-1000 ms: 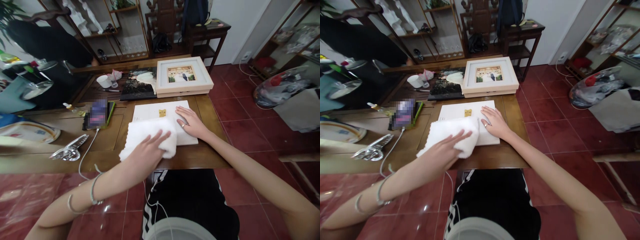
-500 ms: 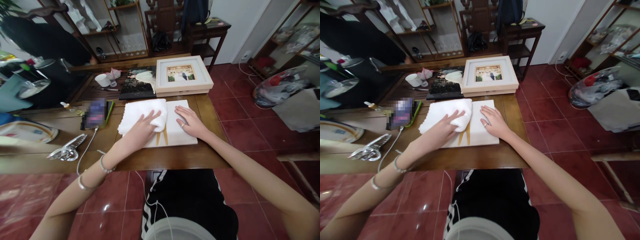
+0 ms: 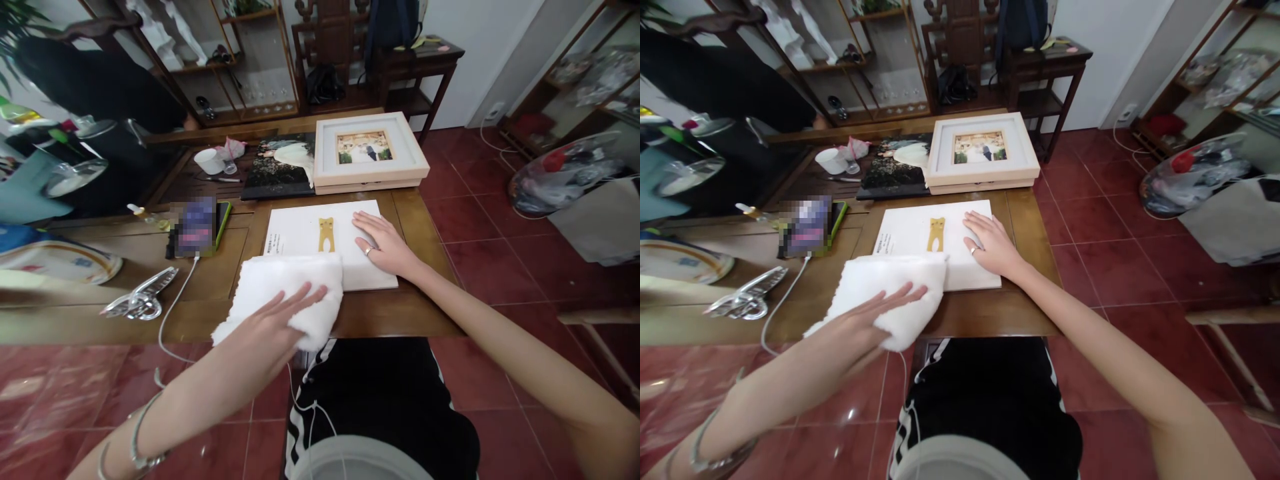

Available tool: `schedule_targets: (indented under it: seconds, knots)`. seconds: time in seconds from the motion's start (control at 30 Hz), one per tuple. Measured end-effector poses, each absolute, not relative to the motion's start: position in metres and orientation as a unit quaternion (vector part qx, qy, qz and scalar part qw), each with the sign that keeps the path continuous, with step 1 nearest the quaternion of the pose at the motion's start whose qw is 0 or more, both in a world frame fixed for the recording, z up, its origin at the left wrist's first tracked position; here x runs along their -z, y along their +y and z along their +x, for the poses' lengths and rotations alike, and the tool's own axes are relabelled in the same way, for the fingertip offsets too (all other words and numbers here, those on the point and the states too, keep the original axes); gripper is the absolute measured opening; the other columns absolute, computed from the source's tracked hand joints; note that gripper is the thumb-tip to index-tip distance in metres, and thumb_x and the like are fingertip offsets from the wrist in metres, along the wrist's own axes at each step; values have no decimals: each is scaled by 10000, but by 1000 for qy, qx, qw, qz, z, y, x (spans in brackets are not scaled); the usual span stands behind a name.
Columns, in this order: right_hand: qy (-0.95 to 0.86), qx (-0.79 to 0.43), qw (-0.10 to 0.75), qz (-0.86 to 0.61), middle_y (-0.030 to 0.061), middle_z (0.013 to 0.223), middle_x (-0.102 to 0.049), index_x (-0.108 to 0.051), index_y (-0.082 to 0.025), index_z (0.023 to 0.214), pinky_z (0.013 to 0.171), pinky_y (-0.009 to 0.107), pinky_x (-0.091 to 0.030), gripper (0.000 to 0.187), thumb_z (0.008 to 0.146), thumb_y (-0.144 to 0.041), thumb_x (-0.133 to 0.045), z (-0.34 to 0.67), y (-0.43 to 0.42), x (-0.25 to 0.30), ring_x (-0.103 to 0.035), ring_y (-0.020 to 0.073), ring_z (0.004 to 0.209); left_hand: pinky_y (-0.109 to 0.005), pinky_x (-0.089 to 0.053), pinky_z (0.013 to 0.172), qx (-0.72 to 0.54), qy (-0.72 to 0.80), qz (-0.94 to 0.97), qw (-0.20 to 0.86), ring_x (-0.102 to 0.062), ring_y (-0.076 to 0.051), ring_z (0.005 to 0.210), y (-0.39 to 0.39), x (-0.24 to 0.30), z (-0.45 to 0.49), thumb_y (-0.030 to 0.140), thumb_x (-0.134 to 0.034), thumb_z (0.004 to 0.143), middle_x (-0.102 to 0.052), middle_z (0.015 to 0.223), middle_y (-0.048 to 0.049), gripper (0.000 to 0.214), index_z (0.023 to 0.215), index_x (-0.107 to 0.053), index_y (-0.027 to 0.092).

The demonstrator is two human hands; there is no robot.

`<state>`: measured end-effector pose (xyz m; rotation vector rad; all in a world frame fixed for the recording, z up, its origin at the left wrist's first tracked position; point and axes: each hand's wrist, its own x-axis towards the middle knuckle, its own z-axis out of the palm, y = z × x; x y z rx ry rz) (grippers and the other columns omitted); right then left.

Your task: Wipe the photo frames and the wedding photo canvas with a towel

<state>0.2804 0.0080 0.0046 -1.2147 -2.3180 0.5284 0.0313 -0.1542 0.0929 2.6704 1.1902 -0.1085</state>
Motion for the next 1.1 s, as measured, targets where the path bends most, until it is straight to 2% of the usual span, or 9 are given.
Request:
schedule_targets:
  seconds: [0.1, 0.2, 0.27, 0.4, 0.53, 0.73, 0.83, 0.9, 1.1]
  knots:
    - [-845, -193, 238, -439, 106, 1510, -479, -558, -185, 1370, 1205, 542, -239, 466, 928, -297, -459, 281, 8, -5, -373, 250, 1445, -365, -376, 1167, 28, 424, 899, 100, -337, -215, 1457, -131, -94, 23, 108, -426, 968, -363, 1576, -60, 294, 944, -712, 170]
    - [-845, -196, 236, -438, 114, 1509, -478, -558, -173, 1369, 1206, 540, -234, 469, 930, -299, -451, 281, 7, -5, -368, 250, 1448, -436, -430, 1115, 44, 459, 883, 91, -382, -276, 1433, -95, -90, 14, 168, -363, 997, -359, 1570, -125, 323, 1035, -682, 131]
    - [-845, -197, 236, -438, 118, 1510, -475, -557, -169, 1370, 1205, 542, -234, 471, 930, -301, -448, 282, 8, -5, -367, 251, 1448, -507, -416, 1112, 55, 484, 869, 84, -376, -319, 1431, -68, -82, 6, 199, -346, 998, -335, 1576, -143, 347, 998, -683, 117]
    - [-845, -195, 235, -439, 122, 1510, -473, -553, -160, 1372, 1203, 545, -239, 478, 927, -299, -447, 281, 8, -4, -367, 251, 1448, -607, -308, 1151, 27, 498, 865, 53, -214, -341, 1496, -30, -61, -6, 237, -350, 999, -269, 1610, -126, 371, 921, -693, 119]
    - [-845, -196, 229, -441, 128, 1514, -467, -546, -131, 1376, 1212, 528, -231, 490, 925, -293, -446, 281, 8, -5, -360, 246, 1452, -667, -230, 1159, 1, 496, 867, 41, -170, -363, 1504, -44, -52, -5, 223, -391, 992, -242, 1623, -111, 379, 783, -692, 128]
    - [-841, -195, 237, -446, 107, 1506, -483, -567, -174, 1357, 1203, 541, -242, 462, 922, -287, -458, 280, 8, -4, -371, 247, 1446, -618, -233, 1188, 15, 466, 881, 82, -175, -308, 1511, -128, -65, 7, 119, -390, 980, -247, 1625, -66, 387, 793, -727, 154]
    - [-843, -193, 239, -441, 110, 1507, -482, -566, -177, 1358, 1204, 539, -241, 459, 926, -288, -456, 280, 8, -3, -372, 246, 1446, -573, -201, 1216, 14, 447, 891, 82, -180, -276, 1513, -158, -68, 7, 67, -408, 951, -262, 1621, -41, 365, 911, -751, 186]
    - [-844, -190, 240, -440, 110, 1507, -483, -566, -181, 1359, 1204, 537, -240, 457, 929, -290, -456, 281, 8, -3, -373, 246, 1445, -558, -195, 1223, 14, 438, 895, 83, -173, -267, 1514, -166, -69, 5, 55, -396, 947, -261, 1622, -38, 377, 953, -749, 188]
    - [-844, -192, 235, -442, 119, 1513, -474, -560, -163, 1366, 1209, 531, -232, 466, 931, -289, -448, 281, 8, -4, -364, 246, 1450, -523, -282, 1195, 25, 446, 888, 110, -217, -262, 1505, -144, -76, 2, 128, -316, 1001, -294, 1612, -55, 425, 831, -703, 169]
